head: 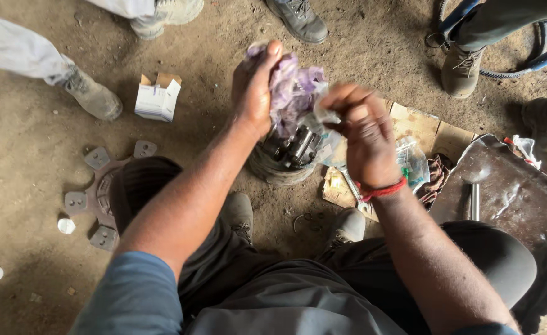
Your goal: The person sits on the ground and uses a wrench to tighten bolts on a mechanical part. They then wipe the part with a cloth and insert small metal rings into the part's openings.
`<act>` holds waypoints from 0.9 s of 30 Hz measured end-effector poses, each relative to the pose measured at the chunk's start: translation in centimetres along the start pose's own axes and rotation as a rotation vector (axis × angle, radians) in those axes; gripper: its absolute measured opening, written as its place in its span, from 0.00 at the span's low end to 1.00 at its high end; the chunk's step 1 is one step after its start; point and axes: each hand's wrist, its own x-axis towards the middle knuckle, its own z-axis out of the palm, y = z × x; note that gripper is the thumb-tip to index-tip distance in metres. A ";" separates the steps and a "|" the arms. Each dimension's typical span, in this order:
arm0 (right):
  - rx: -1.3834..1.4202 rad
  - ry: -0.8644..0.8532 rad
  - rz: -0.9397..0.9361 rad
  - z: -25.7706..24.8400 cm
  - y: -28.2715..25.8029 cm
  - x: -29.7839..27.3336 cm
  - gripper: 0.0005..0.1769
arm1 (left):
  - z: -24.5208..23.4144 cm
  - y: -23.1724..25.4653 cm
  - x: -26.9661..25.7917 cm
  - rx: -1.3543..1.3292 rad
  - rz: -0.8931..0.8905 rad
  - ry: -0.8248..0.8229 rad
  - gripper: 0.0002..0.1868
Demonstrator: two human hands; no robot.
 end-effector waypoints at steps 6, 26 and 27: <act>-0.233 0.157 -0.241 0.5 3.4 1.3 0.35 | 5.2 -5.6 -5.0 0.005 0.136 -0.487 0.37; -1.185 -0.120 -0.071 4.0 13.4 -5.3 0.25 | -10.4 -12.4 -7.4 0.959 -0.233 0.263 0.40; -1.090 -0.114 -0.027 3.8 13.4 -5.0 0.27 | -10.7 -12.5 -7.3 0.963 -0.203 0.270 0.37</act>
